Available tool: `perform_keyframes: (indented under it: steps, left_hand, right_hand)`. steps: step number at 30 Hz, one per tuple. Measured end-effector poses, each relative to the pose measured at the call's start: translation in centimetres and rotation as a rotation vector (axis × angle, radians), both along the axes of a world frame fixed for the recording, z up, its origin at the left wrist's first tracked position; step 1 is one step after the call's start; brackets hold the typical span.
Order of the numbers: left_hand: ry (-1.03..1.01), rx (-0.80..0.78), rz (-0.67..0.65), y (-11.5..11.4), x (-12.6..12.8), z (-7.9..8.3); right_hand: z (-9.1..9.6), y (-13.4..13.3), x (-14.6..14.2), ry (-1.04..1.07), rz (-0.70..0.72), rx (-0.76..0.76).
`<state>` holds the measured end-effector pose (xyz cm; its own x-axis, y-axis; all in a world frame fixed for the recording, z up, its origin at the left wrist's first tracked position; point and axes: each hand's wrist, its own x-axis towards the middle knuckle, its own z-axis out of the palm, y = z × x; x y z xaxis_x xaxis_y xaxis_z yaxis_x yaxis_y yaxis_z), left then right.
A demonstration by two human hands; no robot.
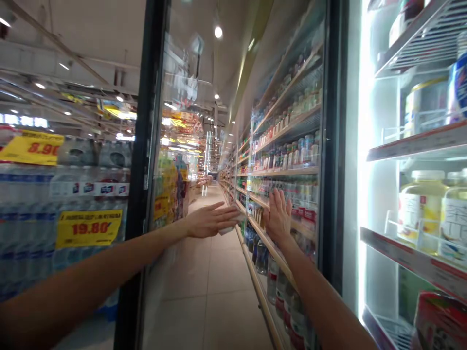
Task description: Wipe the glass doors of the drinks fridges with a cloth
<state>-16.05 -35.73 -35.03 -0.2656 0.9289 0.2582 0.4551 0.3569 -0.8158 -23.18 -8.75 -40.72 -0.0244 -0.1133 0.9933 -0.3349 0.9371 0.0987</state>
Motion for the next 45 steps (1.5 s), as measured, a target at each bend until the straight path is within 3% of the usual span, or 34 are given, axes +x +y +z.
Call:
perform_keyframes:
  steps: [2, 5, 7, 9, 11, 13, 14, 17, 18, 19, 20, 23, 25, 27, 30, 31, 32, 33, 36, 37, 38, 39, 42, 45]
  left_hand:
    - [0.097, 0.202, 0.057, -1.9, 0.4, 1.5]
    - [0.364, 0.795, 0.171, -5.6, 0.8, 3.9]
    - [0.447, 0.948, 0.189, -7.6, 1.0, 3.2]
    - [0.386, 0.723, 0.140, -8.8, 1.3, 0.8]
    - [0.242, 0.322, 0.064, -9.2, 1.6, -1.5]
    - [0.138, 0.101, 0.032, -9.1, 1.8, -2.1]
    - [0.141, 0.140, 0.050, -9.0, 1.8, -1.6]
    - [0.335, 0.707, 0.169, -8.6, 1.5, 1.0]
    - [0.390, 0.857, 0.195, -8.5, 1.4, 1.5]
    - [0.408, 0.907, 0.198, -8.2, 1.3, 1.6]
    - [0.381, 0.840, 0.185, -8.0, 1.2, 1.2]
    - [0.162, 0.256, 0.077, -7.0, 1.3, -1.3]
    - [0.078, 0.033, 0.026, -6.4, 1.2, -1.8]
    - [0.126, 0.175, 0.046, -5.9, 1.0, -0.6]
    - [0.346, 0.780, 0.149, -5.6, 0.3, 2.0]
    - [0.403, 0.926, 0.165, -5.6, 0.1, 2.2]
    - [0.423, 0.967, 0.157, -5.6, 0.0, 1.8]
    - [0.395, 0.885, 0.126, -5.6, 0.1, 1.0]
    - [0.160, 0.249, -0.018, -5.4, 0.6, -2.7]
    - [0.109, 0.115, -0.037, -5.1, 0.7, -3.5]
    - [0.101, 0.095, -0.028, -4.6, 0.7, -3.9]
    - [0.132, 0.184, 0.006, -3.9, 0.7, -3.9]
    - [0.280, 0.646, 0.128, -1.3, 0.0, -2.0]
    - [0.313, 0.770, 0.143, -0.1, -0.4, -0.7]
  right_hand:
    - [0.0, -0.1, -0.1, 0.000, -0.002, -0.003]
    - [-0.1, 0.0, -0.1, -0.018, 0.006, -0.003]
    - [-0.1, 0.0, -0.1, -0.023, 0.015, -0.010]
    - [-0.1, -0.3, 0.0, -0.025, 0.022, -0.022]
    - [-0.1, -0.6, 0.0, -0.021, 0.022, -0.037]
    - [-0.1, -1.0, 0.0, -0.013, 0.021, -0.047]
    - [-0.1, -1.1, -0.1, -0.009, 0.023, -0.050]
    - [-0.1, -1.1, -0.2, -0.005, 0.030, -0.059]
    - [0.0, -1.0, -0.2, -0.006, 0.029, -0.062]
    - [0.0, -1.0, -0.1, -0.007, 0.027, -0.064]
    - [0.0, -0.9, -0.1, -0.007, 0.027, -0.061]
    - [0.2, -1.3, 0.3, -0.001, 0.037, -0.030]
    - [0.4, -2.0, 0.7, 0.023, 0.055, 0.006]
    - [0.7, -2.8, 1.2, 0.038, 0.076, 0.039]
    - [1.2, -3.9, 1.9, 0.027, 0.112, 0.062]
    - [1.3, -4.2, 2.1, 0.023, 0.125, 0.063]
    - [1.4, -4.4, 2.3, 0.019, 0.137, 0.066]
    - [1.4, -4.5, 2.5, 0.016, 0.149, 0.070]
    - [1.2, -5.0, 2.9, 0.011, 0.177, 0.100]
    - [1.2, -5.2, 3.1, 0.015, 0.193, 0.117]
    - [1.1, -5.6, 3.2, 0.025, 0.219, 0.143]
    - [1.1, -6.2, 3.4, 0.039, 0.260, 0.178]
    - [1.3, -8.8, 3.9, 0.077, 0.435, 0.272]
    - [1.6, -12.4, 4.2, 0.075, 0.514, 0.200]
